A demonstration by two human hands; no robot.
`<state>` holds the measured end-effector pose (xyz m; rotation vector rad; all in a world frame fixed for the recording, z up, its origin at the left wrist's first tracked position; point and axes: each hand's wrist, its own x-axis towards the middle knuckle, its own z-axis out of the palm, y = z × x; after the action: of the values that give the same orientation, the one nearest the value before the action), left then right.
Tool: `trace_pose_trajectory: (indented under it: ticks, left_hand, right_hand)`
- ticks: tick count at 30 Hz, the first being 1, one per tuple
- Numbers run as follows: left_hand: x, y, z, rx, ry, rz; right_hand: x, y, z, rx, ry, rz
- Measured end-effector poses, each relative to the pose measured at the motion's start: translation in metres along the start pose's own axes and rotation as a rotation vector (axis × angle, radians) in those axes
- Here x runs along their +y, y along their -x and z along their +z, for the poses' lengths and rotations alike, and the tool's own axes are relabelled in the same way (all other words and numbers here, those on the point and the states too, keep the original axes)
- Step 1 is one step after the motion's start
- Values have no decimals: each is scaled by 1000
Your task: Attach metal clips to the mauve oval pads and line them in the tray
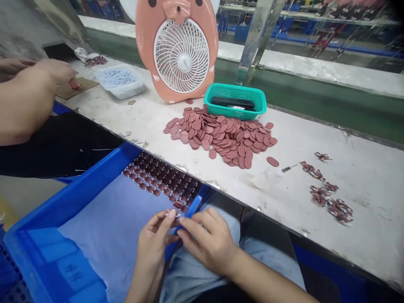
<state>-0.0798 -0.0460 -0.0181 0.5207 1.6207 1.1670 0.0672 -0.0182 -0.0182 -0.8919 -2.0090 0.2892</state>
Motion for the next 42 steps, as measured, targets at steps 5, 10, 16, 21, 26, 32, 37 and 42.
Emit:
trace_pose_trajectory:
  ticks: [5, 10, 16, 21, 26, 32, 37, 42]
  left_hand:
    - [-13, -68, -46, 127, -382, 56]
    - [-25, -126, -69, 134, -846, 109]
    - [-35, -145, -65, 101, -1111, 114]
    - [-42, -153, -65, 101, -1188, 98]
    - [-44, -157, -63, 111, -1209, 106]
    - [-24, -134, -59, 212, -1171, 205]
    - [22, -95, -5, 385, -860, 1004]
    - [71, -80, 74, -96, -1059, 1365]
  right_hand:
    - [0, 11, -25, -24, -4, -117]
    - [21, 26, -48, -27, 103, -17]
    - [34, 36, -61, 5, 195, 51]
    - [36, 36, -68, 23, 216, 59]
    - [37, 34, -70, 39, 221, 50]
    - [39, 33, -89, 120, 268, 79]
    - [62, 16, -111, 366, 431, 405]
    - [84, -5, -111, 152, 248, 703]
